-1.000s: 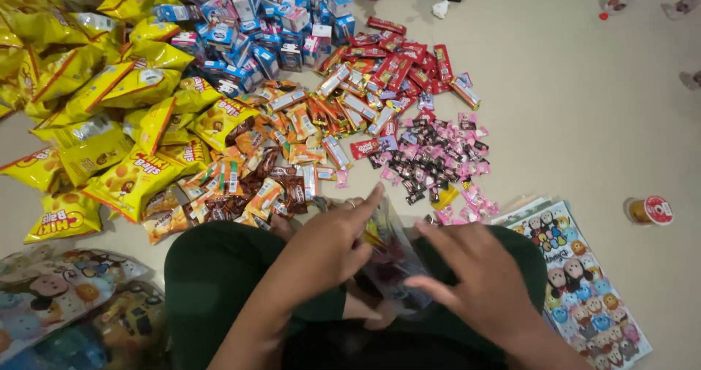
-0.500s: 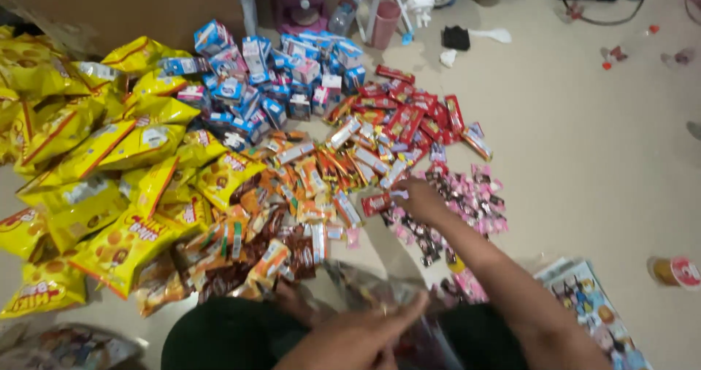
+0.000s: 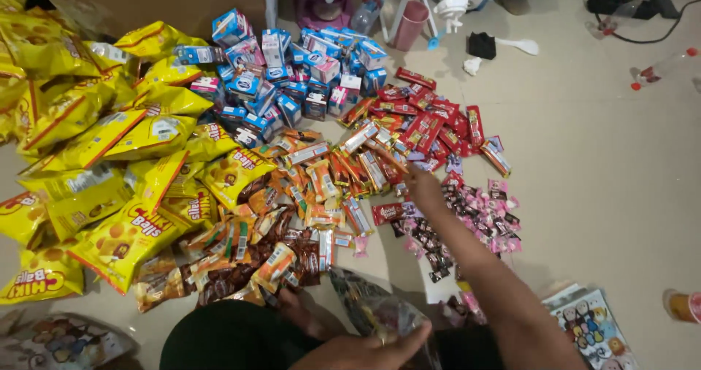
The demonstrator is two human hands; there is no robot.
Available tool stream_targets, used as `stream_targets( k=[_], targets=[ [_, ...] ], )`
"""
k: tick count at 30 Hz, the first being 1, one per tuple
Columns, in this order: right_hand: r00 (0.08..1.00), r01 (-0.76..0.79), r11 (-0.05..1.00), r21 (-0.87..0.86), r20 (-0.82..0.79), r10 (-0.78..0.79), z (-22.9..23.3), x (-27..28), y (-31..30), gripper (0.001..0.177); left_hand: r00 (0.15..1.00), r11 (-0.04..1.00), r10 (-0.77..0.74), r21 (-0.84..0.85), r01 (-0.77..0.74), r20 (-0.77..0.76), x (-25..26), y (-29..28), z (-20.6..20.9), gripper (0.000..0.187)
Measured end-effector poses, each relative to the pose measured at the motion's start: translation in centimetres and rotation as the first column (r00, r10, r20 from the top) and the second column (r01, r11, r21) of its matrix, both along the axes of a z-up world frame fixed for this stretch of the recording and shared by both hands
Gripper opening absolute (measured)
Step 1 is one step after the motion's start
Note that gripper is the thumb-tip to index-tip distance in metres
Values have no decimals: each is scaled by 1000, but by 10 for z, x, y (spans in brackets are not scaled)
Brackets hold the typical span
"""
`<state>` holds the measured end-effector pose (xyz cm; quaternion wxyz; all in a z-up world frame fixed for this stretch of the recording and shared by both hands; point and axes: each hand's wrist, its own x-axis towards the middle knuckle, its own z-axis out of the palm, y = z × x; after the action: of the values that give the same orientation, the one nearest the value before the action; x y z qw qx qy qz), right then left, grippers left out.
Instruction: Sorting and organizing various packaged snacks and drinks on the floor
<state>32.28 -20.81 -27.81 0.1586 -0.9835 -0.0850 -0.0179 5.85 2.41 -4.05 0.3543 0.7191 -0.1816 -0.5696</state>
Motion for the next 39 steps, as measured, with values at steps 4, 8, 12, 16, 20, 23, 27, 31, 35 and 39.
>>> stream_targets(
  k=[4, 8, 12, 16, 20, 23, 27, 31, 35, 39],
  targets=[
    [927, 344, 816, 465, -305, -218, 114, -60, -36, 33, 903, 908, 205, -419, -31, 377, -24, 16, 3, 94],
    [937, 341, 709, 617, -158, -313, 219, -171, -85, 28, 739, 914, 310, -402, -59, 598, -44, 7, 24, 84],
    [854, 34, 723, 690, 356, -380, 265, -308, -109, 27, 771, 964, 257, -214, -159, 583, -52, -2, 40, 85],
    [740, -82, 597, 798, 450, -499, 265, -403, -75, 38, 710, 933, 338, -316, -170, 617, -63, -9, 32, 89],
    [830, -38, 811, 584, 470, -300, 269, -428, -73, 27, 690, 902, 395, -397, -167, 607, -70, -12, 33, 89],
    [977, -159, 987, 27, 146, 154, 261, -413, -83, 36, 646, 908, 383, -399, -130, 660, -74, -13, 26, 92],
    [882, -372, 927, -36, 297, 366, 265, -394, -64, 73, 592, 896, 409, -427, -118, 694, -76, -13, 20, 87],
    [971, -217, 975, 50, 113, 210, 286, -383, -46, 62, 625, 914, 378, -385, -131, 683, -72, -22, 13, 87],
    [974, -197, 980, -32, 110, 200, 257, -356, -48, 84, 641, 928, 363, -321, -187, 676, -70, -31, 25, 90],
    [951, -86, 956, -282, -311, -6, 256, -312, -60, 24, 597, 911, 402, -371, -181, 695, -68, -23, 27, 88]
  ],
)
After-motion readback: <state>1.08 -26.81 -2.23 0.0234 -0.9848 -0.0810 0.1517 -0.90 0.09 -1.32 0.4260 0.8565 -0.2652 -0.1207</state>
